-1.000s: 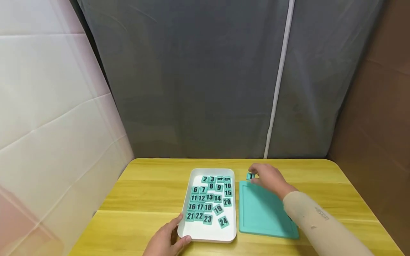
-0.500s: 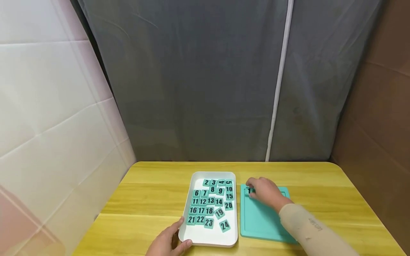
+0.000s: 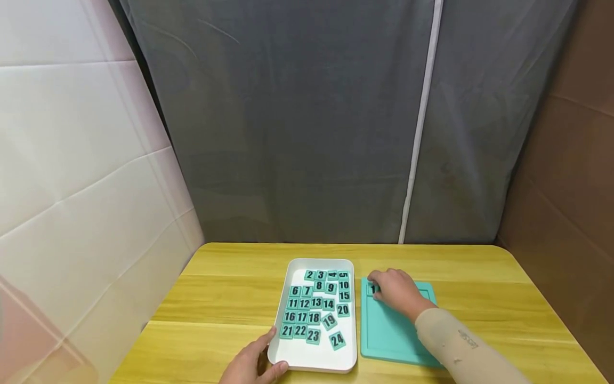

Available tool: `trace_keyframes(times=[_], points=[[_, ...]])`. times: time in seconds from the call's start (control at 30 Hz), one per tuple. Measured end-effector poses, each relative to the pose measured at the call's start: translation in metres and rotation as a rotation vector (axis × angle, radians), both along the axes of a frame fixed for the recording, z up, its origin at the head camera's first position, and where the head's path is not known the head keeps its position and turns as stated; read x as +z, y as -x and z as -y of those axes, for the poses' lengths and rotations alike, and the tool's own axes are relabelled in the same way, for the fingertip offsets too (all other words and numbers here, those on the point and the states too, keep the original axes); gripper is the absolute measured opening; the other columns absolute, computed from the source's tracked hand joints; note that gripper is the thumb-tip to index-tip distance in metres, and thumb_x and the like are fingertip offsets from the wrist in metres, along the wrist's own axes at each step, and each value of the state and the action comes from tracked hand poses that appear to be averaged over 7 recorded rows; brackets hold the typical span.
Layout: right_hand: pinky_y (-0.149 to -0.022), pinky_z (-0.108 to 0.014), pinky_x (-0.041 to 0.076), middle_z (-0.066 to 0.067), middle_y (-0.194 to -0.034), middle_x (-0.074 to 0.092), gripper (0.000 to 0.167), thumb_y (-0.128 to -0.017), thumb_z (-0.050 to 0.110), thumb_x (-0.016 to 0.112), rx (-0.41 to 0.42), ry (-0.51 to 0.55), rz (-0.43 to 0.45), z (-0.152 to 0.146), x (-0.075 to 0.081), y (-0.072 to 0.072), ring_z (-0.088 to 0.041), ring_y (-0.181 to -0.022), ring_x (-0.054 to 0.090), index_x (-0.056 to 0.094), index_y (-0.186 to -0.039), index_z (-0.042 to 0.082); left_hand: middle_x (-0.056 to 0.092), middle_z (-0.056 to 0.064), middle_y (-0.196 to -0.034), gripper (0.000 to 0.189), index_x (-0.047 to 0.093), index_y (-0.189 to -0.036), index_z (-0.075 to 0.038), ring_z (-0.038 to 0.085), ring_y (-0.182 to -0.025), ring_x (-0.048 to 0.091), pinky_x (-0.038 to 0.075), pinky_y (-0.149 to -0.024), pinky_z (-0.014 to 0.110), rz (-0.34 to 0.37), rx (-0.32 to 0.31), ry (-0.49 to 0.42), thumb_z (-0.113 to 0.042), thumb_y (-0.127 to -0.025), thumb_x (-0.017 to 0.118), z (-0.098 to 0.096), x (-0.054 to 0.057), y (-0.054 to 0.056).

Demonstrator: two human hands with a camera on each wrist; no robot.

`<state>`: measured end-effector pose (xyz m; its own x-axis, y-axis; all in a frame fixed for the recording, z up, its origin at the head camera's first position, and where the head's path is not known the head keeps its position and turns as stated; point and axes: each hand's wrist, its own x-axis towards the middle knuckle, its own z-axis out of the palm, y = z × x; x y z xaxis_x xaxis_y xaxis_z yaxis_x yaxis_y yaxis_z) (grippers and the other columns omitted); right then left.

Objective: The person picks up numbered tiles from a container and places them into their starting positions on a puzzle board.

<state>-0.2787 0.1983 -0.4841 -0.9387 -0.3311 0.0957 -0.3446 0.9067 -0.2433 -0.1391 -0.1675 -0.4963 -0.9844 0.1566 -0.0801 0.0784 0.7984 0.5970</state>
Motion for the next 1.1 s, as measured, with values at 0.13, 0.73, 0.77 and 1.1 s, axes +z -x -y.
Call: trace_keyframes(times=[0.13,0.73,0.77,1.1], points=[[-0.101,-0.052,0.059,-0.003,-0.118,0.080,0.043,-0.089,0.019,0.089,0.001,-0.010,0.001,0.0010,0.0006,-0.0002,-0.025,-0.105,0.071,0.075,-0.128,0.009,0.072,0.021,-0.129,0.087,0.053,-0.155,-0.002,0.042,-0.116,0.068,0.055,-0.100,0.062,0.008,0.003,0.004,-0.056,-0.092,0.081,-0.0003,-0.0005,0.0000],[-0.100,-0.051,0.060,-0.004,-0.113,0.080,0.044,-0.085,0.017,0.092,-0.030,-0.014,0.023,0.0068,-0.0006,0.0047,-0.024,-0.103,0.073,0.075,-0.124,0.009,0.072,0.020,-0.126,0.086,0.053,-0.155,-0.003,0.040,-0.113,0.068,0.056,-0.098,0.062,-0.001,-0.004,0.006,-0.056,-0.093,0.079,0.0000,-0.0002,-0.0007],[-0.100,-0.051,0.060,-0.004,-0.112,0.080,0.044,-0.085,0.017,0.092,-0.031,-0.012,0.021,0.0071,-0.0010,0.0052,-0.024,-0.103,0.073,0.075,-0.124,0.008,0.072,0.020,-0.125,0.086,0.053,-0.155,-0.003,0.040,-0.112,0.068,0.056,-0.097,0.062,-0.004,-0.005,0.005,-0.056,-0.093,0.079,0.0001,-0.0003,-0.0006],[-0.099,-0.050,0.061,-0.005,-0.113,0.080,0.043,-0.084,0.016,0.093,-0.034,-0.004,0.013,0.0098,0.0000,0.0048,-0.024,-0.102,0.074,0.076,-0.123,0.008,0.072,0.023,-0.126,0.086,0.053,-0.155,-0.002,0.043,-0.113,0.069,0.056,-0.096,0.063,-0.016,-0.008,0.002,-0.056,-0.093,0.079,0.0007,-0.0002,-0.0012]])
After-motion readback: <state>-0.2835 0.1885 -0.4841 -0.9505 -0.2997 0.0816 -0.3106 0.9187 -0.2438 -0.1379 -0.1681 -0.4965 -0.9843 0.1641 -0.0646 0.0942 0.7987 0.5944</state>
